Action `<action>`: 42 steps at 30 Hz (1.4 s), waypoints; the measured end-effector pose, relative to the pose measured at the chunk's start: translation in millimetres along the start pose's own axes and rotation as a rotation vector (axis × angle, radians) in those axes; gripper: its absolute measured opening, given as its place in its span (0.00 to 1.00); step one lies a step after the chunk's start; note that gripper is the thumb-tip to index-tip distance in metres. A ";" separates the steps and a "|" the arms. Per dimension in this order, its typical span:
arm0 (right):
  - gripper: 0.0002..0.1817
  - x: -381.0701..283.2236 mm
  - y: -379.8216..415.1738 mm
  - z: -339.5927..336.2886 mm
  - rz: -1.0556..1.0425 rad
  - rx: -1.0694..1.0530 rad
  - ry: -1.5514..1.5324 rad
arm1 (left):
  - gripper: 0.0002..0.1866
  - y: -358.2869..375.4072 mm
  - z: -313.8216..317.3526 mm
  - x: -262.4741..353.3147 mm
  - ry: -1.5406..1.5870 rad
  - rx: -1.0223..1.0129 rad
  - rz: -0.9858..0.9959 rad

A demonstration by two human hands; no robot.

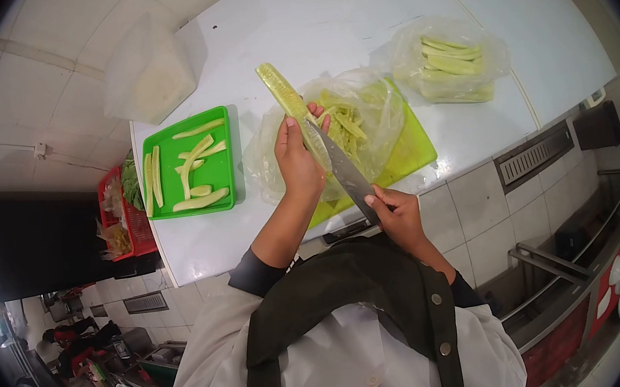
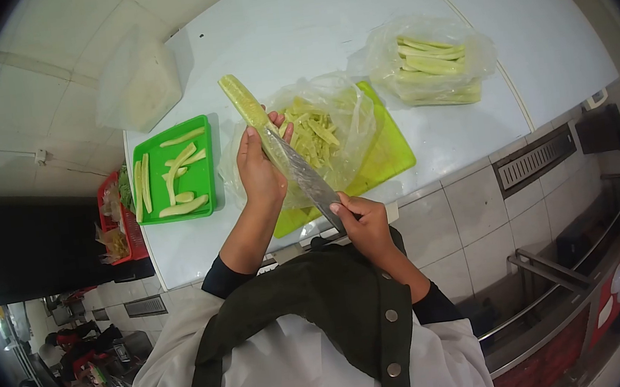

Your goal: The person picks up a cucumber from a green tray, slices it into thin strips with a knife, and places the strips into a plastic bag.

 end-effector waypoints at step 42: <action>0.09 -64.8 -16.5 -7.0 -0.404 0.098 0.424 | 0.17 14.5 -3.9 47.9 -0.198 -0.153 -0.020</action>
Point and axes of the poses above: each hand's wrist, its own y-axis away from the middle knuckle, its own z-axis out of the palm, x = y × z, the point moved 5 cm from there along -y, towards the middle knuckle, and after that the axes turned 15 degrees about -z, right-handed, at the moved point
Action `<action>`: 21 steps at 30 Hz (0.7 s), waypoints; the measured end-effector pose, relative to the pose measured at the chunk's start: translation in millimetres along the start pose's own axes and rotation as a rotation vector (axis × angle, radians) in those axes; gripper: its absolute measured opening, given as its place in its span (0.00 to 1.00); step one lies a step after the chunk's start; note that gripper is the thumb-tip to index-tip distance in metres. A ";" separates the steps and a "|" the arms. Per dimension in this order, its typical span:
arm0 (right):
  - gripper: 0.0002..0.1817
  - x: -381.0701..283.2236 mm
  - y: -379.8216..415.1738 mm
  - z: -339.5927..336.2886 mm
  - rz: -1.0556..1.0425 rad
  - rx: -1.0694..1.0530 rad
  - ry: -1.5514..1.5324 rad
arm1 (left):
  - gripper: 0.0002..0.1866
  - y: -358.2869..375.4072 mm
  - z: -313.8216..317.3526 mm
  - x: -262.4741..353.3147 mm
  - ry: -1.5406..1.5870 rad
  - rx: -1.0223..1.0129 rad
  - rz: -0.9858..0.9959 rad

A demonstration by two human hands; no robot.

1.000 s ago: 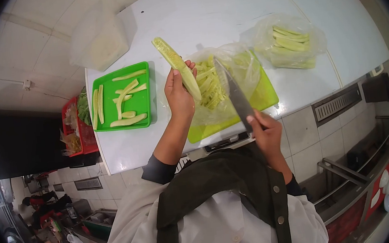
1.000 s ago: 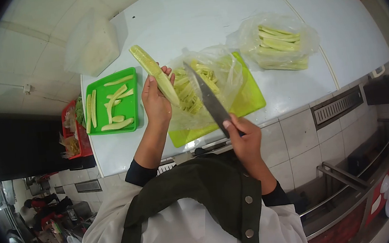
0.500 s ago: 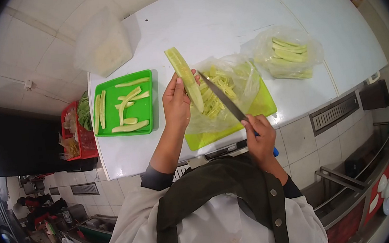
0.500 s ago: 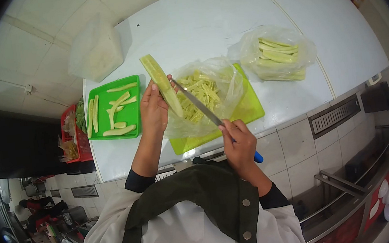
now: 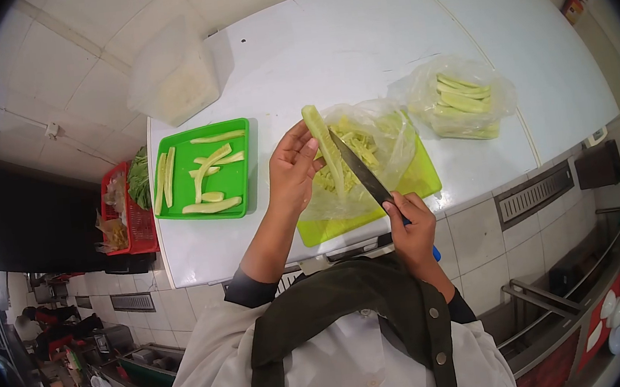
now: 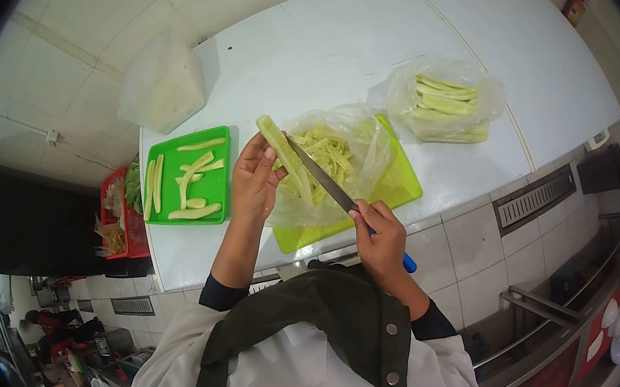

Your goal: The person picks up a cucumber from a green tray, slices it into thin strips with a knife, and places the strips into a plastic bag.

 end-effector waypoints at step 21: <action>0.13 66.8 4.1 40.5 0.113 0.072 -0.020 | 0.17 -9.4 -15.9 -20.2 -1.156 0.059 0.223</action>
Point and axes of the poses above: each hand's wrist, its own y-axis away from the middle knuckle, its own z-axis out of the palm, x = y × z, the point moved 5 cm from there along -y, towards the middle knuckle, and after that the axes turned 15 degrees about -z, right-handed, at the moved point
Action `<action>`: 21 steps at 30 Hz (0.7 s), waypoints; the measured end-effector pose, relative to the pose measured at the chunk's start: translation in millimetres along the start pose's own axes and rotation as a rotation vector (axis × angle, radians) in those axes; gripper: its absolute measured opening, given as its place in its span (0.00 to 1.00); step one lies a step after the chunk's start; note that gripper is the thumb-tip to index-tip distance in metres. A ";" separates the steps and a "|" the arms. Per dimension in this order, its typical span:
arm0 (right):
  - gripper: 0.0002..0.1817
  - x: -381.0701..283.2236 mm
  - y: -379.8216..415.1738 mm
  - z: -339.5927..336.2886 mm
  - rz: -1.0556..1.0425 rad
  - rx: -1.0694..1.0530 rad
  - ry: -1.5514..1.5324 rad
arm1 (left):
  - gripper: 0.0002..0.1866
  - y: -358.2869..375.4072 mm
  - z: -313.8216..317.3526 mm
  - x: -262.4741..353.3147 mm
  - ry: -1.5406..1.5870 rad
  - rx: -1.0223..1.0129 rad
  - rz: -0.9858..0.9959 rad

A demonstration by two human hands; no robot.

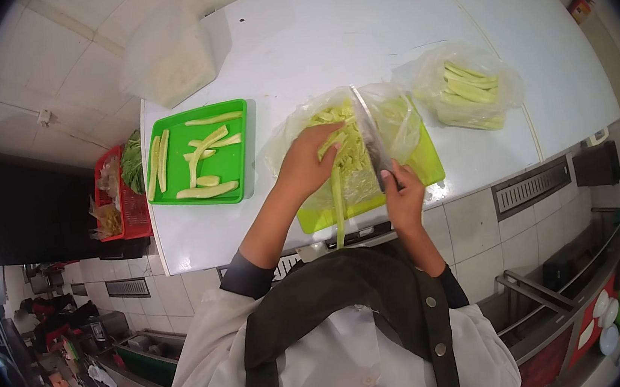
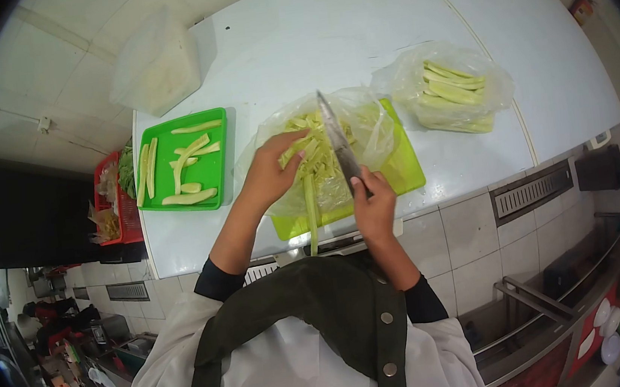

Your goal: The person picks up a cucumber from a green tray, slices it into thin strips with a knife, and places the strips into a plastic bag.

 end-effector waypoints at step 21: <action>0.12 -4.7 14.3 -61.9 0.156 0.107 -0.108 | 0.14 65.6 36.5 -22.1 -0.030 -0.143 -0.495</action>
Point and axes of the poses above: each hand's wrist, its own y-axis away from the middle knuckle, its own z-axis out of the palm, x = y × z, the point moved 5 cm from there along -y, towards the middle knuckle, and after that the axes turned 15 degrees about -z, right-handed, at the moved point
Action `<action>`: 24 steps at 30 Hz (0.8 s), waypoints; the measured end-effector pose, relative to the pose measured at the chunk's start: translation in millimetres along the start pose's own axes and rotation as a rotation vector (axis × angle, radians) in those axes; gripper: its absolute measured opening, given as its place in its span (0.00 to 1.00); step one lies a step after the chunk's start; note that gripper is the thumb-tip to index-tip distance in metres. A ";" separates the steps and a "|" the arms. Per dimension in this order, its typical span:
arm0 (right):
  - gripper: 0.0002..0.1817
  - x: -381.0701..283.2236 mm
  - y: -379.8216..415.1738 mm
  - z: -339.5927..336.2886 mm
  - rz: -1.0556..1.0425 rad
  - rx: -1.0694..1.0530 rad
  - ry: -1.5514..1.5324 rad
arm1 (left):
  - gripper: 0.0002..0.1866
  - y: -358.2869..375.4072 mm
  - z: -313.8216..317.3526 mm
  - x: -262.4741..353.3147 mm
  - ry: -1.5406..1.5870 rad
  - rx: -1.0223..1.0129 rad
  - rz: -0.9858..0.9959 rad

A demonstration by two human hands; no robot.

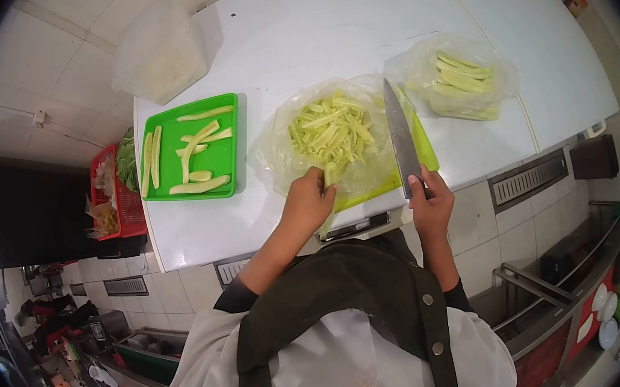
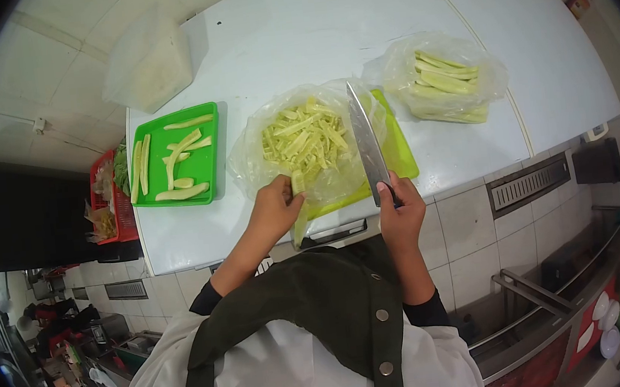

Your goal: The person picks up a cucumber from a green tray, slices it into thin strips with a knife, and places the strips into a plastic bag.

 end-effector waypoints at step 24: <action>0.12 -91.5 -2.3 29.1 -0.266 -0.384 0.120 | 0.25 -13.3 -37.8 33.6 1.390 -0.254 0.059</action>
Point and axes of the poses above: each hand's wrist, its own y-axis away from the middle knuckle, its own z-axis out of the palm, x = y × z, the point moved 5 cm from there along -y, towards the middle knuckle, and after that the axes turned 15 degrees about -z, right-handed, at the moved point
